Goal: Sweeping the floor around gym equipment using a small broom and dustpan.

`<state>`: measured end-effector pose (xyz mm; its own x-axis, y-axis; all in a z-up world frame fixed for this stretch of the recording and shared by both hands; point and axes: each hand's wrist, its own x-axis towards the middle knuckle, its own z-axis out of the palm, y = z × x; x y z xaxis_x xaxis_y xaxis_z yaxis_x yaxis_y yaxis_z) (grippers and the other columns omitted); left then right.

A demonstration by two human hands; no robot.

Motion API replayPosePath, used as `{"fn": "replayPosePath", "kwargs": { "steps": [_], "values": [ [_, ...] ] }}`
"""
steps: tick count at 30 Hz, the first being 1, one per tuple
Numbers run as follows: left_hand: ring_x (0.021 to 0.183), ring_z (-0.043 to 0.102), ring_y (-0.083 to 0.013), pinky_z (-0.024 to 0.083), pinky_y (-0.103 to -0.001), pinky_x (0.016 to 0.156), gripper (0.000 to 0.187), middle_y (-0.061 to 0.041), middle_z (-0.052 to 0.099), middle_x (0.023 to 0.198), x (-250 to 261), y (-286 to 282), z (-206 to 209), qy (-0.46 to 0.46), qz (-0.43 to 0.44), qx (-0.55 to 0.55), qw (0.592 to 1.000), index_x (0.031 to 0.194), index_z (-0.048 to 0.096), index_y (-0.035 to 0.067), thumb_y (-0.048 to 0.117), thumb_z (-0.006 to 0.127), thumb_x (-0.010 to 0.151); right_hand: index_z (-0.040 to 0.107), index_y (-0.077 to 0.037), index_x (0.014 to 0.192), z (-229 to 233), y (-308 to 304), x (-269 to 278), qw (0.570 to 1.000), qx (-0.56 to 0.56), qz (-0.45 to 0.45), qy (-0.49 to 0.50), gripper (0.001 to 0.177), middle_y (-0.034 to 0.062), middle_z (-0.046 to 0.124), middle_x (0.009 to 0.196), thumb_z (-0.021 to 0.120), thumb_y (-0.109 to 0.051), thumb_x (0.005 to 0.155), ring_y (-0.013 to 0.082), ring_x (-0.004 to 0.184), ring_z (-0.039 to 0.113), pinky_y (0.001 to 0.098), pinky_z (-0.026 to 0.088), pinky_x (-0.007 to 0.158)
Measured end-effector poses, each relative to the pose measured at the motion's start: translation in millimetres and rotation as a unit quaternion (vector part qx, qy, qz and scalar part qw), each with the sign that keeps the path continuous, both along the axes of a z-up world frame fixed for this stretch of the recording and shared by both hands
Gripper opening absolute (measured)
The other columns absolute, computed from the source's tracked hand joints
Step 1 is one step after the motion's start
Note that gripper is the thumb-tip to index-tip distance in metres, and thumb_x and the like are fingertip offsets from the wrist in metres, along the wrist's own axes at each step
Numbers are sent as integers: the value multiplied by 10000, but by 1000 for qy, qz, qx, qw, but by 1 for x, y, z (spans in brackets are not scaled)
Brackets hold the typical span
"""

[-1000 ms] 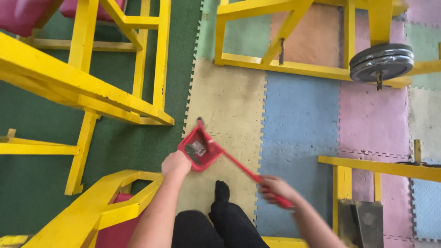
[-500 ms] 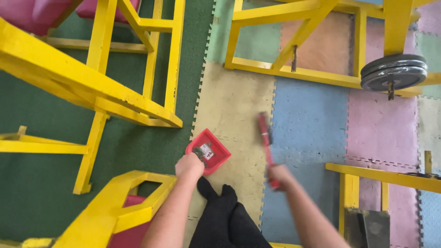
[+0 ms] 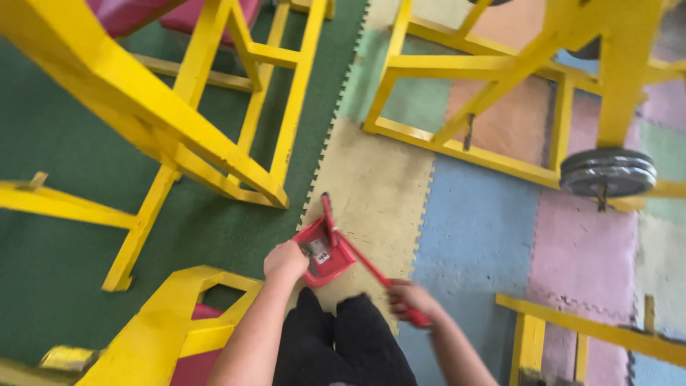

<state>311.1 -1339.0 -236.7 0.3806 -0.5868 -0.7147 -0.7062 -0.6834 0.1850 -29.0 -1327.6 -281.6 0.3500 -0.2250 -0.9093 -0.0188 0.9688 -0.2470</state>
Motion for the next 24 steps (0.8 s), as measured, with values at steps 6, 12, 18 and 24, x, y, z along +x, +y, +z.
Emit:
{"fn": "replayPosePath", "kwargs": {
  "steps": [6, 12, 18, 24],
  "values": [
    [1081, 718, -323, 574, -431, 932, 377, -149, 748, 1127, 0, -28, 22, -11, 0, 3, 1000, 1071, 769, 105, 390, 767, 823, 500, -115, 907, 6, -71, -121, 993, 28, -112, -29, 85, -43, 409, 658, 555, -128, 972, 40, 435, 348, 203, 245, 334],
    [1061, 722, -334, 581, -448, 911, 341, -150, 754, 1107, -5, -95, 10, -31, -17, -9, 999, 1058, 765, 114, 338, 761, 801, 433, -104, 805, 8, -184, -175, 990, -21, -112, 86, 184, -22, 414, 637, 505, -140, 971, 66, 459, 353, 228, 257, 369],
    [1031, 734, -344, 595, -462, 877, 307, -163, 758, 1079, -25, -189, -17, -91, -54, -23, 994, 1028, 779, 105, 339, 729, 836, 401, -99, 757, -78, -307, -219, 991, -35, -122, 46, 233, 2, 419, 595, 475, -154, 971, 121, 461, 387, 257, 307, 379],
    [1012, 741, -342, 596, -454, 868, 291, -161, 766, 1040, -52, -260, -17, -123, -59, -46, 990, 993, 781, 114, 364, 736, 850, 584, -72, 852, -116, -340, -116, 971, -44, 65, 228, 129, 85, 571, 677, 547, -166, 932, 196, 481, 501, 346, 352, 381]
  ]
}}
